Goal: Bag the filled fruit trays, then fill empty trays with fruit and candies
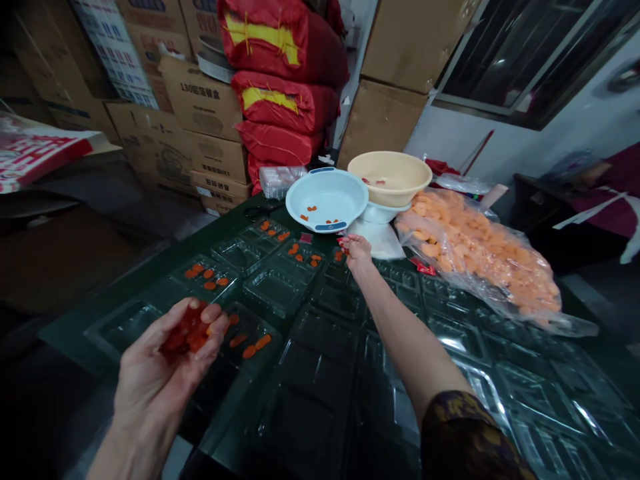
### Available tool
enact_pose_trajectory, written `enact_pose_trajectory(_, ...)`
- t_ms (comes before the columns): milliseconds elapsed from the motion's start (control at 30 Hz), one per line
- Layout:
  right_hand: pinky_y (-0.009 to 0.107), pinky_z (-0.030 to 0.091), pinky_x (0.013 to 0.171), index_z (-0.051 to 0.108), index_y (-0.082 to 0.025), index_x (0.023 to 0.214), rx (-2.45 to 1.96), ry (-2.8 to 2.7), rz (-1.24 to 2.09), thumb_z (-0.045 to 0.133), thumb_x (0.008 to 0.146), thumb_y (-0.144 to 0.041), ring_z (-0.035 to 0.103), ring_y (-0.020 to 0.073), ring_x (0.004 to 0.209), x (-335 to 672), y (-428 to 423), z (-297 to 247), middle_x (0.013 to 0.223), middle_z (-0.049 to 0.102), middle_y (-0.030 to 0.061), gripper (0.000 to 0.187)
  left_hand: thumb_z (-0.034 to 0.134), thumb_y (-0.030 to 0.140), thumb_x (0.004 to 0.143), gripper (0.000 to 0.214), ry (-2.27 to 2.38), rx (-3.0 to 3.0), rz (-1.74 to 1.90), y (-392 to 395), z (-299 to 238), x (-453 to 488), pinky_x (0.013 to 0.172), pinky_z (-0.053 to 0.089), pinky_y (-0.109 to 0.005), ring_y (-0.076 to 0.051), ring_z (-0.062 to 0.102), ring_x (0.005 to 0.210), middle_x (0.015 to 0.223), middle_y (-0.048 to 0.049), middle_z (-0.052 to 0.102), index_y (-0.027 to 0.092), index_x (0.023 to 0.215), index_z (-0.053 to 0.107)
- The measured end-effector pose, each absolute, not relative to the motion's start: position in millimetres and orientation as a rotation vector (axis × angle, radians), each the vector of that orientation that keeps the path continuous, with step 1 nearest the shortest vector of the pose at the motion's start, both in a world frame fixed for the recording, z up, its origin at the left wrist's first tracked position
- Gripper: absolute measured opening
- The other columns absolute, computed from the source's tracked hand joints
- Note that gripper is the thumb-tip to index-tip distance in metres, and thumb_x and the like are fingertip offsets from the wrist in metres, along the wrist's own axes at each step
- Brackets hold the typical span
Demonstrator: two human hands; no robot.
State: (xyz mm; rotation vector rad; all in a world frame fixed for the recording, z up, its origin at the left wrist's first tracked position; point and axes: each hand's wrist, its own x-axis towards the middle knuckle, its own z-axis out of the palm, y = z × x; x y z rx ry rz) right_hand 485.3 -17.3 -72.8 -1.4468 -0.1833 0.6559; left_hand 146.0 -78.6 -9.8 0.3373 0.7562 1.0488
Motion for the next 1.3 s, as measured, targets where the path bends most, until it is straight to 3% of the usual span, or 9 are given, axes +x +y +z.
enact_pose_trajectory(400,0.024,0.051,0.058,0.056,-0.013,0.104,-1.358,-0.152,0.544,0.053,0.089,-0.027,0.058,0.01,0.069,506,-34,-64,0.091,0.06,0.0029,0.021,0.058,0.019,0.066,0.005,0.684,0.35,1.046,-74,-11,162,0.035,0.035,-0.015,-0.012,0.051,0.052,0.062,-0.0044,0.053,0.015,0.068,0.059)
enact_pose_trajectory(633,0.019,0.047,0.051,0.055,-0.012,0.082,-1.35,-0.204,0.507,0.056,0.084,-0.012,0.056,0.0073,0.058,502,-35,-67,0.069,0.056,-0.0036,0.002,0.058,0.017,0.066,0.004,0.634,0.358,1.032,-71,-11,172,0.035,0.035,-0.015,-0.012,0.05,0.052,0.063,-0.0044,0.052,0.014,0.068,0.058)
enact_pose_trajectory(800,0.017,0.048,0.054,0.047,-0.017,0.071,-1.395,-0.263,0.44,0.053,0.07,0.004,0.058,0.0061,0.054,513,-49,-64,0.057,0.055,-0.0065,0.021,0.055,0.017,0.069,0.005,0.651,0.359,1.056,-71,-10,160,0.035,0.035,-0.015,-0.012,0.049,0.053,0.064,-0.0046,0.051,0.014,0.069,0.059)
enact_pose_trajectory(1067,0.019,0.039,0.044,0.054,-0.016,0.068,-1.713,-0.447,0.272,0.062,0.06,-0.011,0.054,0.0109,0.048,519,-75,-81,0.05,0.053,-0.005,0.013,0.054,0.016,0.069,0.005,0.645,0.363,1.054,-77,-7,155,0.034,0.033,-0.014,-0.012,0.048,0.052,0.064,-0.0046,0.05,0.013,0.068,0.058)
enact_pose_trajectory(1300,0.029,0.043,0.063,0.06,-0.017,0.057,-2.107,-0.705,0.053,0.065,0.063,-0.026,0.056,0.0181,0.063,522,-76,-84,0.053,0.058,0.0012,0.011,0.053,0.016,0.069,0.005,0.638,0.378,1.057,-76,-6,154,0.033,0.032,-0.015,-0.011,0.047,0.051,0.064,-0.0043,0.049,0.013,0.069,0.057)
